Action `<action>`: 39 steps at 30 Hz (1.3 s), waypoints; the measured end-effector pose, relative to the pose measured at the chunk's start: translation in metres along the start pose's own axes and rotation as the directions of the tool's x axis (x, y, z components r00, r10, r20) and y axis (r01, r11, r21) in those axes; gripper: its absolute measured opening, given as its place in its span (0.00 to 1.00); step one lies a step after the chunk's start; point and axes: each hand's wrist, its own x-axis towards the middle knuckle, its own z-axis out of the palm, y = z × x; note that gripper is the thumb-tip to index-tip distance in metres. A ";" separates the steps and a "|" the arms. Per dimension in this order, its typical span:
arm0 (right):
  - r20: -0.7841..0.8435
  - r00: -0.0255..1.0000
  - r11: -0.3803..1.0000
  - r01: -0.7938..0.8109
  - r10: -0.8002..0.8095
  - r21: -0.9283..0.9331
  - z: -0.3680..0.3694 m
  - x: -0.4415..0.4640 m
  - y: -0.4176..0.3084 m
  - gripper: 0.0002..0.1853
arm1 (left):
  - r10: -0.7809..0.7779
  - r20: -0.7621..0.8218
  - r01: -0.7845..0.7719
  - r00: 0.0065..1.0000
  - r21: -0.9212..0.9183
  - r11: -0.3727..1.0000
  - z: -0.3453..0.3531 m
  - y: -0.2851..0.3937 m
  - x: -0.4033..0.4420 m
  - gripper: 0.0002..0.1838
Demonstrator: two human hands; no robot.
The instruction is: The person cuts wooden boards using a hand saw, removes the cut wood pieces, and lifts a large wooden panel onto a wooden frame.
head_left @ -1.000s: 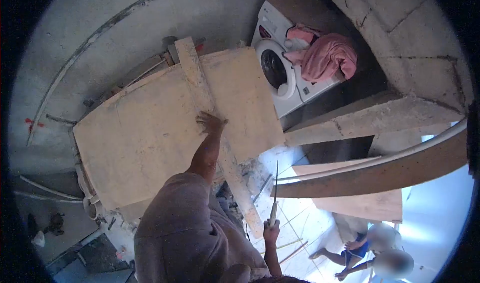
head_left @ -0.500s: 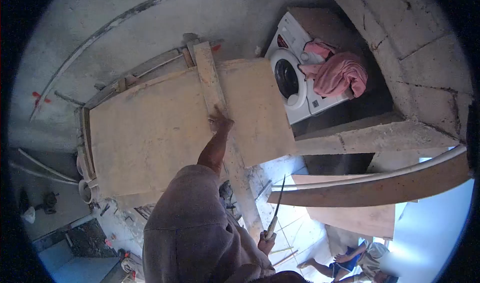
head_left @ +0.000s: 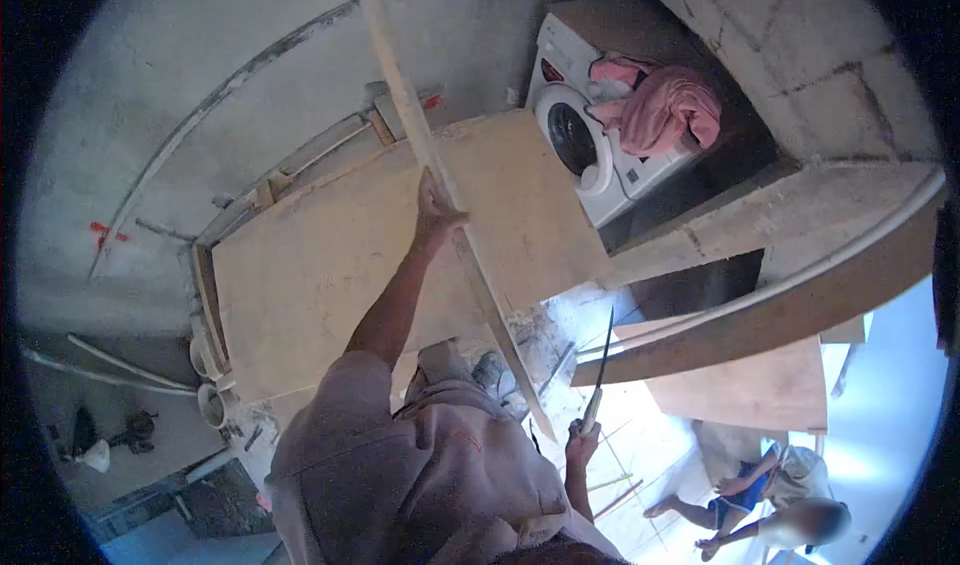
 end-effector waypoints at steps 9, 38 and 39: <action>0.029 0.999 0.991 -0.031 0.028 0.129 0.004 0.014 0.017 0.12 | 0.141 -0.001 -0.141 0.990 -0.002 0.990 -0.012 0.134 -0.073 0.57; 0.369 0.892 0.772 0.035 0.263 -0.635 0.094 0.006 0.136 0.19 | 0.536 -0.436 -0.238 0.723 0.571 0.786 -0.224 0.264 -0.297 0.47; 0.398 0.874 0.789 0.028 0.278 -0.614 0.092 0.001 0.121 0.19 | 0.527 -0.466 -0.210 0.711 0.574 0.791 -0.233 0.273 -0.308 0.47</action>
